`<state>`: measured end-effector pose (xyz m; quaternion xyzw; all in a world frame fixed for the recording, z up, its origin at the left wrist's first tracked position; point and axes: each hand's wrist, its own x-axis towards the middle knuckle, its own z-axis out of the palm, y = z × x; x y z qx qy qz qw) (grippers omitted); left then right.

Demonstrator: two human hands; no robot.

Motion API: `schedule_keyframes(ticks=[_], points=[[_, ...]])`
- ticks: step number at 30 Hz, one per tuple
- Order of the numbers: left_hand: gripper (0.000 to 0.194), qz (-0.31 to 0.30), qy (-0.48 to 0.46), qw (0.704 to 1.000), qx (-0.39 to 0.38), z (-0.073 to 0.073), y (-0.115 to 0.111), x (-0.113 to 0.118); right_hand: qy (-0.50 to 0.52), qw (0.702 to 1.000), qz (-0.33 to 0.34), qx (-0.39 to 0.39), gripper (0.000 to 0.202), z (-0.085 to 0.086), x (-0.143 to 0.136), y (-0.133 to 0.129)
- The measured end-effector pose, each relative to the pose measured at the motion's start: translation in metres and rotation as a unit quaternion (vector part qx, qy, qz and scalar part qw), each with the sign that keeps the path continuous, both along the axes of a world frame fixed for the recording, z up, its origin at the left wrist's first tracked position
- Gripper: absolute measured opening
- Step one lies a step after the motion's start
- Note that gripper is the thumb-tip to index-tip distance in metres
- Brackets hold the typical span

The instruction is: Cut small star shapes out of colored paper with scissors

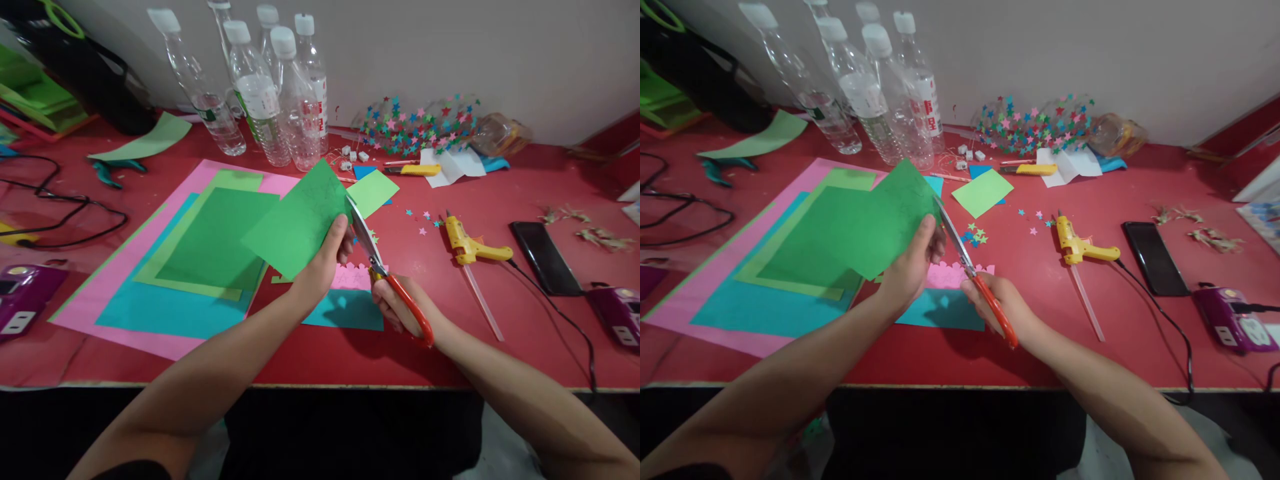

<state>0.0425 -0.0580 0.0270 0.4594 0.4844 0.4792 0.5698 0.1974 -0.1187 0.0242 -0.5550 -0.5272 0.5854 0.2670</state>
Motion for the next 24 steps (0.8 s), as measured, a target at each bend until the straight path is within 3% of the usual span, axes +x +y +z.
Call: schedule_keyframes(ticks=[9,16,24], points=[[0.047,-0.021,-0.004,1.0,0.019,-0.0002,-0.0006,0.0021,0.04,0.999,0.008,0.02,0.048,-0.0027,0.002,0.0001],[0.047,-0.022,-0.019,0.999,0.022,-0.0021,-0.0015,0.0032,0.012,1.0,0.002,0.019,0.037,-0.0033,0.003,-0.0012],[0.043,-0.031,-0.049,0.998,0.007,0.0007,0.0066,-0.0052,-0.016,0.997,0.028,0.071,0.036,-0.002,0.0094,0.0056]])
